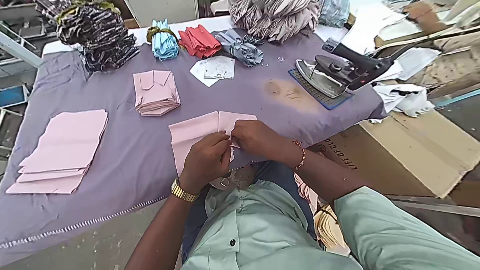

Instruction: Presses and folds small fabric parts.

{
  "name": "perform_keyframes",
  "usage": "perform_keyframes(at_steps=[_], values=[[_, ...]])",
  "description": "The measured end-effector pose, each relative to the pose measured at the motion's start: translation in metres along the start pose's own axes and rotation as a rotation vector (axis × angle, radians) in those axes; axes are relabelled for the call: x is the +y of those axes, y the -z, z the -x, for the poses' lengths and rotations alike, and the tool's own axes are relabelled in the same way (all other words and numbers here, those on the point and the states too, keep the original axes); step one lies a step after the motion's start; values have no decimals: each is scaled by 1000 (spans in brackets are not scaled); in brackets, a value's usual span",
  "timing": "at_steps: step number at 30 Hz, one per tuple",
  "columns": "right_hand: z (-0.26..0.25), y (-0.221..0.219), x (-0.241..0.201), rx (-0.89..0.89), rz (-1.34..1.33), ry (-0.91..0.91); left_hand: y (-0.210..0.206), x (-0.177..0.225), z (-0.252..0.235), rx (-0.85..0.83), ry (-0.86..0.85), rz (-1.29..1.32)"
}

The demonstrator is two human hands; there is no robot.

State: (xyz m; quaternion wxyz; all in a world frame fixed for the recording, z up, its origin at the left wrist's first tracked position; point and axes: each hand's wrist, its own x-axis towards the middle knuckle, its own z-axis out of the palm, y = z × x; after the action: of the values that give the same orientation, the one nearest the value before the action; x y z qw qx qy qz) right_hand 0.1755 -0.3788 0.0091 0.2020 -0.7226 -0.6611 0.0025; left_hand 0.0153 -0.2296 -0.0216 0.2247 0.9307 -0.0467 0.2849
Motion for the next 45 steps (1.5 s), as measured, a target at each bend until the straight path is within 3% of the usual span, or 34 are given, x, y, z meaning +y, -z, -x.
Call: perform_keyframes(at_steps=[8,14,19,24,29,34,38,41,45], values=[[-1,13,-12,-173,80,-91,1,-2,0,11,-25,6],[43,46,23,0,-485,-160,1,-3,0,0,-14,9],[80,56,14,-43,-673,-82,3,-7,-4,25,42,144],[85,67,28,-44,-594,-31,13,-6,-24,175,119,345],[80,38,-1,-261,-444,138,34,-1,-47,360,170,267],[95,-27,-35,-363,31,38,63,-5,-49,326,252,260],[106,-51,-27,-468,76,-54,87,-13,-45,325,315,322],[102,-41,-15,-387,-115,10,107,-28,-47,354,322,287],[79,-4,-2,-35,-463,147,136,-55,-61,469,428,370]])
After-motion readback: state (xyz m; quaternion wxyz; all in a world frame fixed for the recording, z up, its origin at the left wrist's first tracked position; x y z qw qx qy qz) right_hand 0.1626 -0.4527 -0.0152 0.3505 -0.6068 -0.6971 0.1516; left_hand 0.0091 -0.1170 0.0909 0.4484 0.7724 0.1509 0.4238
